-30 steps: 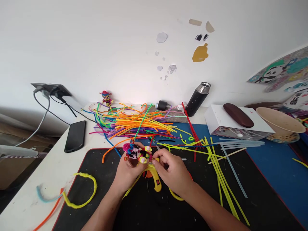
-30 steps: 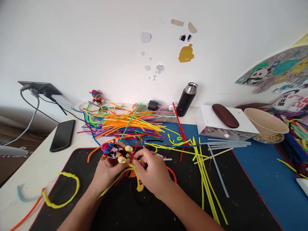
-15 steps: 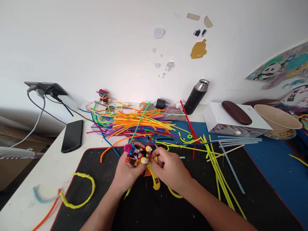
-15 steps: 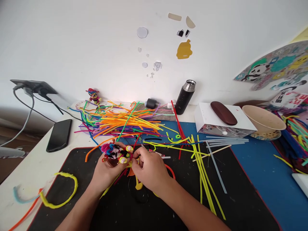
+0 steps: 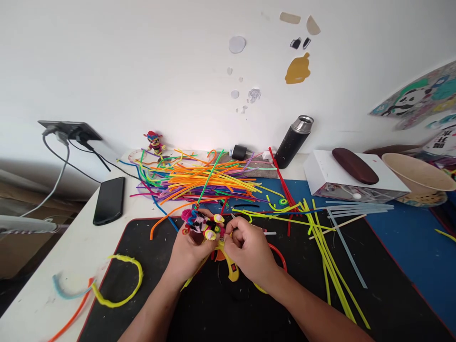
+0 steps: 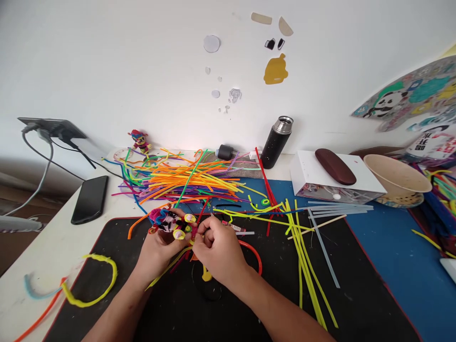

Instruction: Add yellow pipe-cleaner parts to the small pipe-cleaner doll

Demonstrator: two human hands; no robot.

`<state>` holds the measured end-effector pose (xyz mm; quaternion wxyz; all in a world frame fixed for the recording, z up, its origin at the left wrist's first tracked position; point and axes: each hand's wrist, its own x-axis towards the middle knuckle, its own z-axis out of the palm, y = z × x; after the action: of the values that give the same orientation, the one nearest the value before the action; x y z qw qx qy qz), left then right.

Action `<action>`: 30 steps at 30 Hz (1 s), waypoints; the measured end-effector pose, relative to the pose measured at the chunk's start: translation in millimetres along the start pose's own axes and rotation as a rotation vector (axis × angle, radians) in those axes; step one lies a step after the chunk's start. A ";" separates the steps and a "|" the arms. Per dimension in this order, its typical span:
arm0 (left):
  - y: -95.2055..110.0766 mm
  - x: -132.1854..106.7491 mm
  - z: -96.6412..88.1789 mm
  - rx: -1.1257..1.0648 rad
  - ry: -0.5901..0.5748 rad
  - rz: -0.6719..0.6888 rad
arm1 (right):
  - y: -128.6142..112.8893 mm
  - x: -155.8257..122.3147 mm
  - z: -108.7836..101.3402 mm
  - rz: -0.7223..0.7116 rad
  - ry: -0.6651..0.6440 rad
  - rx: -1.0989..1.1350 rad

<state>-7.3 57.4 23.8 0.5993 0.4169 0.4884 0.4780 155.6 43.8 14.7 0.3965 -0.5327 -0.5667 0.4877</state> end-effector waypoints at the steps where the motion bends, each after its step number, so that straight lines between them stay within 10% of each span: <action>1: 0.2 0.2 -0.2 -0.014 -0.006 -0.005 | -0.1 -0.7 0.6 0.011 0.002 0.023; 30: -26.3 6.2 -11.4 -0.228 -0.040 -0.082 | 4.2 -4.2 13.7 0.042 0.080 0.234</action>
<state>-13.7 58.7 -4.8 0.6715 0.3353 0.4353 0.4972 143.7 37.6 8.0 0.4681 -0.5135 -0.4784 0.5370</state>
